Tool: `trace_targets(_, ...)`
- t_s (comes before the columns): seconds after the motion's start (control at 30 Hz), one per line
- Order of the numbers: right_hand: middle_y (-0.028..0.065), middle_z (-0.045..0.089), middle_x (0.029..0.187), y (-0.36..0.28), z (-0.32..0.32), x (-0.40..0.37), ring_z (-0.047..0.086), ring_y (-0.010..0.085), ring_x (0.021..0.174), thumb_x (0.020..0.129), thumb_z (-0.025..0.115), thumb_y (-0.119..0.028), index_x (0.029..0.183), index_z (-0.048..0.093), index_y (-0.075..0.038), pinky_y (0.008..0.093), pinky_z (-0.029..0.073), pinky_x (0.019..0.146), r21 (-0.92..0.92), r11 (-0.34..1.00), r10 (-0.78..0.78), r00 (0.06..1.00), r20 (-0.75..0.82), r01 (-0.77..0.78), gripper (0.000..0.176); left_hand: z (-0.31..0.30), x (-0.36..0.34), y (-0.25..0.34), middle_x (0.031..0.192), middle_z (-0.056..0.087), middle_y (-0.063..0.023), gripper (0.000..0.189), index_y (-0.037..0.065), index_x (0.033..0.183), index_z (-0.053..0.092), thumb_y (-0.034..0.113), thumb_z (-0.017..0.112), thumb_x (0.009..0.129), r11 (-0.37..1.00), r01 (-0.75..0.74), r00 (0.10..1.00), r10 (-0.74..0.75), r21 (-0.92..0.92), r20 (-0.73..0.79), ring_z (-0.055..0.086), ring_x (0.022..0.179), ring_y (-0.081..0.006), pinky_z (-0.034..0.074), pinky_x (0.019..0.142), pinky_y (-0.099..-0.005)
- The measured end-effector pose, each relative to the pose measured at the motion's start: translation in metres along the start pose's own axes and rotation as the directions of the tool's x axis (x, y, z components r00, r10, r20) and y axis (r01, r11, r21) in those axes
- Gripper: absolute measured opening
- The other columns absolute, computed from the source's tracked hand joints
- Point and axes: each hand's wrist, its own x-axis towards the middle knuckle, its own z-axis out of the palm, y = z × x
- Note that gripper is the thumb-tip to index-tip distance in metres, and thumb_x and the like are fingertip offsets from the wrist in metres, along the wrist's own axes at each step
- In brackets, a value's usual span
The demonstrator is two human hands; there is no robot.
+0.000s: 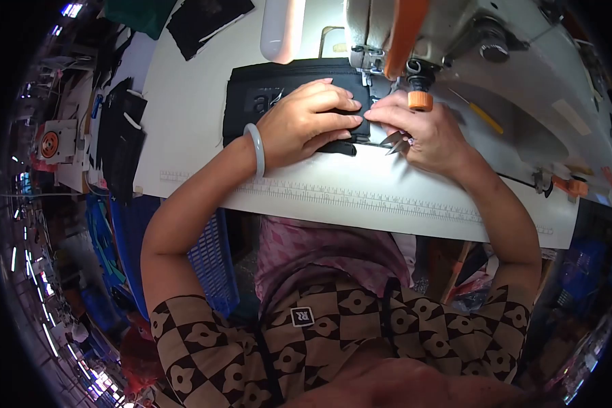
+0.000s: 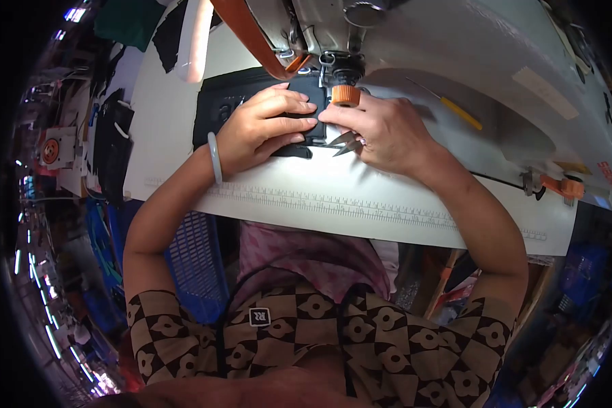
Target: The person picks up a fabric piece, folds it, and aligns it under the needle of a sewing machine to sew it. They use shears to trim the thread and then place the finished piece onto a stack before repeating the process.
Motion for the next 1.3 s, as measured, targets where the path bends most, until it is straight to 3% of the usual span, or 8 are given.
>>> trace_targets(0.2,0.0049,0.07,0.094,-0.008,-0.002,0.001,0.07,0.0261,0.078,0.075,0.075,0.003,0.106,0.073,-0.008,0.0367,0.056,0.064,-0.091,0.982,-0.165,0.986,-0.016,0.163,0.032,-0.002,0.002,0.008,0.121,0.069,-0.0082,0.029,0.009,0.113,0.074,0.013,0.077,0.085,0.996,-0.042,0.999,0.041,0.084,0.019,0.063,0.12,-0.0284,0.046,0.111,-0.0523)
trace_targets(0.3,0.0042,0.07,0.093,-0.017,-0.002,0.0,0.07,0.0253,0.075,0.075,0.076,0.001,0.102,0.073,-0.008,0.0368,0.055,0.062,-0.146,0.968,-0.208,0.978,-0.02,0.203,0.029,-0.004,0.003,0.021,0.122,0.069,-0.0086,0.03,0.008,0.114,0.074,0.01,0.076,0.084,0.971,-0.012,1.0,0.009,0.238,0.012,0.063,0.12,-0.0293,0.044,0.113,-0.0528)
trace_targets(0.37,0.0039,0.07,0.093,-0.02,-0.004,0.0,0.07,0.0249,0.074,0.075,0.076,0.0,0.101,0.073,-0.008,0.0368,0.055,0.06,-0.18,0.959,-0.227,0.974,-0.019,0.22,0.027,-0.004,0.001,0.024,0.122,0.069,-0.0082,0.03,0.009,0.113,0.074,0.009,0.076,0.084,0.984,0.02,1.0,-0.022,0.178,0.005,0.063,0.121,-0.0291,0.044,0.113,-0.0529)
trace_targets(0.43,0.0036,0.07,0.095,-0.02,-0.007,0.0,0.07,0.0243,0.076,0.075,0.077,-0.001,0.101,0.074,-0.007,0.0364,0.056,0.061,-0.114,0.979,-0.171,0.985,-0.002,0.169,0.028,-0.003,-0.001,0.023,0.122,0.069,-0.0075,0.03,0.009,0.112,0.075,0.007,0.075,0.083,0.994,0.103,0.995,-0.103,0.043,0.0,0.063,0.122,-0.0286,0.042,0.115,-0.0531)
trace_targets(0.57,0.003,0.071,0.098,-0.027,-0.009,-0.006,0.071,0.0232,0.079,0.075,0.077,-0.001,0.104,0.076,-0.008,0.0358,0.057,0.064,-0.116,0.985,-0.124,0.992,0.011,0.125,0.03,-0.003,-0.006,0.014,0.121,0.07,-0.0059,0.03,0.01,0.111,0.075,0.004,0.074,0.082,0.999,0.037,0.999,-0.038,0.031,0.021,0.062,0.125,-0.0271,0.042,0.115,-0.0529)
trace_targets(1.03,0.0035,0.072,0.103,-0.02,-0.013,-0.003,0.072,0.0241,0.091,0.073,0.074,0.003,0.111,0.076,-0.01,0.0369,0.059,0.073,-0.169,0.98,-0.09,0.994,0.069,0.101,0.04,-0.006,-0.001,0.005,0.12,0.07,-0.0038,0.031,0.011,0.112,0.076,0.004,0.072,0.083,0.998,0.046,0.997,-0.048,0.045,0.053,0.061,0.126,-0.0254,0.041,0.116,-0.0535)
trace_targets(1.3,0.0078,0.073,0.109,-0.008,-0.012,0.0,0.071,0.0342,0.093,0.074,0.07,0.002,0.136,0.066,-0.02,0.0446,0.058,0.082,-0.306,0.949,0.11,0.988,0.112,-0.071,0.066,-0.008,0.016,-0.024,0.119,0.069,-0.0028,0.028,0.012,0.112,0.076,0.007,0.072,0.085,0.991,0.044,0.996,-0.054,0.126,0.077,0.06,0.125,-0.0251,0.04,0.117,-0.0525)
